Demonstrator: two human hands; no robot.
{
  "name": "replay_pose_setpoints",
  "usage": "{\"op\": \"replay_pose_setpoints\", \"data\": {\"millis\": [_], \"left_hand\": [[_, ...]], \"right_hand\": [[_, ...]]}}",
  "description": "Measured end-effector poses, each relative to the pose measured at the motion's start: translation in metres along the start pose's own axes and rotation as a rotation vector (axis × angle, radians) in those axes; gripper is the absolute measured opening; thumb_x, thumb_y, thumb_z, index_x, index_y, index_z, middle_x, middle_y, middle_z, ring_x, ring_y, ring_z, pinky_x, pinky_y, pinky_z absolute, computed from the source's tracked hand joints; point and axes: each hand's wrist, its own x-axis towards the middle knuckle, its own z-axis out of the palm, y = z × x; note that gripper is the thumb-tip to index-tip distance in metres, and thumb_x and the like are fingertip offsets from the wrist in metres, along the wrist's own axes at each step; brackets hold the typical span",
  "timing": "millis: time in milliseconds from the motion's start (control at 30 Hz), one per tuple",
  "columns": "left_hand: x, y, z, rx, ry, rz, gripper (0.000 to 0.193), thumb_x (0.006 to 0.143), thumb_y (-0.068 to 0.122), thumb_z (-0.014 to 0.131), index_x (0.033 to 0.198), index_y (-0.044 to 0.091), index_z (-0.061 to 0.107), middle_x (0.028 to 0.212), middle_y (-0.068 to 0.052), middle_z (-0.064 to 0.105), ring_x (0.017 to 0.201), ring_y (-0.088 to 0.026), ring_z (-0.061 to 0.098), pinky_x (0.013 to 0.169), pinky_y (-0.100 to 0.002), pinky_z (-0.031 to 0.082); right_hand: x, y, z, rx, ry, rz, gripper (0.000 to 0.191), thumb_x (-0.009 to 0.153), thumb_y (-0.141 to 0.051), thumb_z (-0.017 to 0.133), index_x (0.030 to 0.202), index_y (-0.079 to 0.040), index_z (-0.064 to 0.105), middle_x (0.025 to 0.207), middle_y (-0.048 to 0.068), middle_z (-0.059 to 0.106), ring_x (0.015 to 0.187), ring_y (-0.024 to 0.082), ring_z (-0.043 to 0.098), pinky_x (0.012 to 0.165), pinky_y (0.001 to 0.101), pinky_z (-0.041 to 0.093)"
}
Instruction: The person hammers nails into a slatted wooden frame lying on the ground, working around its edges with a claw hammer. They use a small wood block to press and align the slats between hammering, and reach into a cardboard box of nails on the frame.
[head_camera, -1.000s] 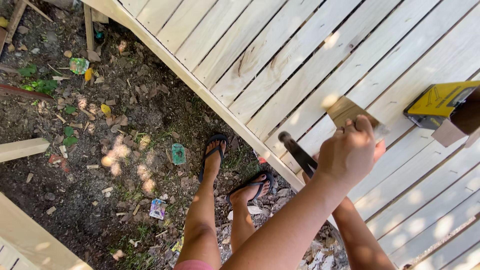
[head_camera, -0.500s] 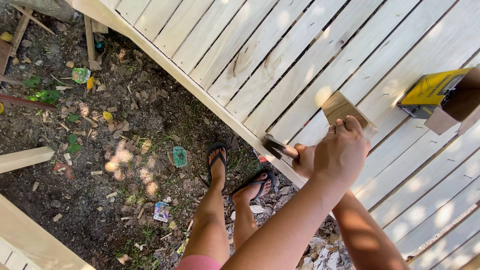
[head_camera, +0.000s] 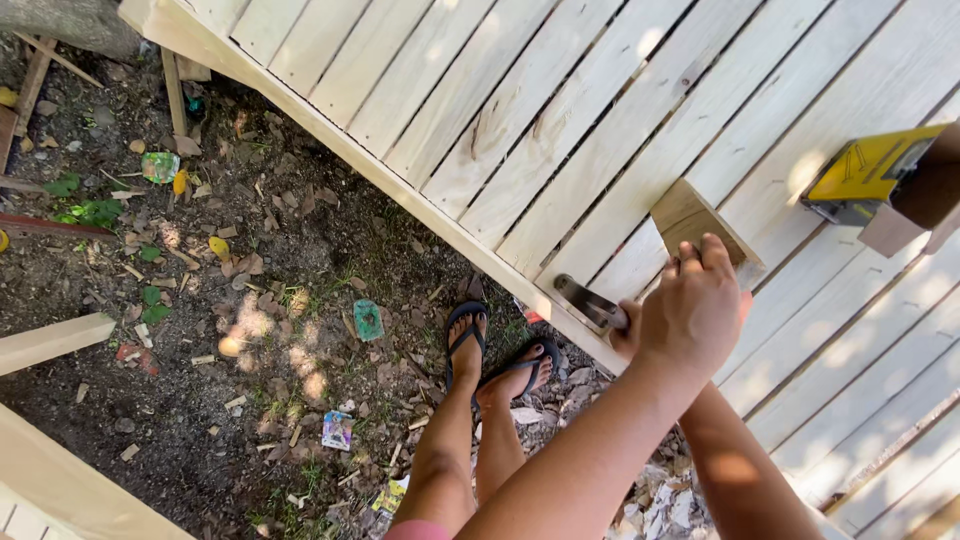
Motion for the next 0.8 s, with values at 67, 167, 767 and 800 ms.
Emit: {"op": "replay_pose_setpoints", "data": {"millis": [67,167,767,800], "left_hand": [[-0.002,-0.005,-0.009,-0.045,-0.027,-0.005,0.065,0.090,0.027,0.067,0.135,-0.015,0.048,0.123,-0.041,0.063,0.106,-0.047,0.071,0.077,-0.042,0.064],[-0.013,-0.005,-0.031,-0.074,-0.137,-0.047,0.058,0.094,0.027,0.065,0.130,-0.015,0.049,0.119,-0.038,0.065,0.098,-0.043,0.073,0.076,-0.042,0.064],[-0.079,-0.104,-0.145,-0.414,-0.066,-0.043,0.036,0.096,0.024,0.066,0.115,-0.007,0.067,0.088,-0.019,0.077,0.081,-0.027,0.079,0.070,-0.036,0.060],[-0.085,-0.104,-0.143,-0.366,-0.081,-0.045,0.037,0.095,0.024,0.067,0.117,-0.007,0.066,0.088,-0.020,0.077,0.082,-0.029,0.079,0.070,-0.037,0.060]], "right_hand": [[0.001,-0.011,0.001,0.022,0.031,0.001,0.033,0.075,-0.031,0.078,0.093,-0.004,0.072,0.083,0.014,0.071,0.077,0.026,0.067,0.072,0.0410,0.054],[-0.004,-0.026,0.008,0.072,0.068,0.001,0.033,0.075,-0.031,0.078,0.093,-0.004,0.072,0.082,0.014,0.071,0.076,0.026,0.067,0.071,0.0411,0.054],[-0.174,0.020,0.082,1.273,0.278,0.621,0.021,0.084,-0.015,0.071,0.080,0.004,0.063,0.060,0.007,0.057,0.046,0.019,0.052,0.044,0.0390,0.043],[-0.177,0.021,0.085,1.224,0.281,0.624,0.022,0.084,-0.017,0.072,0.080,0.003,0.064,0.060,0.008,0.058,0.047,0.019,0.054,0.045,0.0391,0.045]]}}
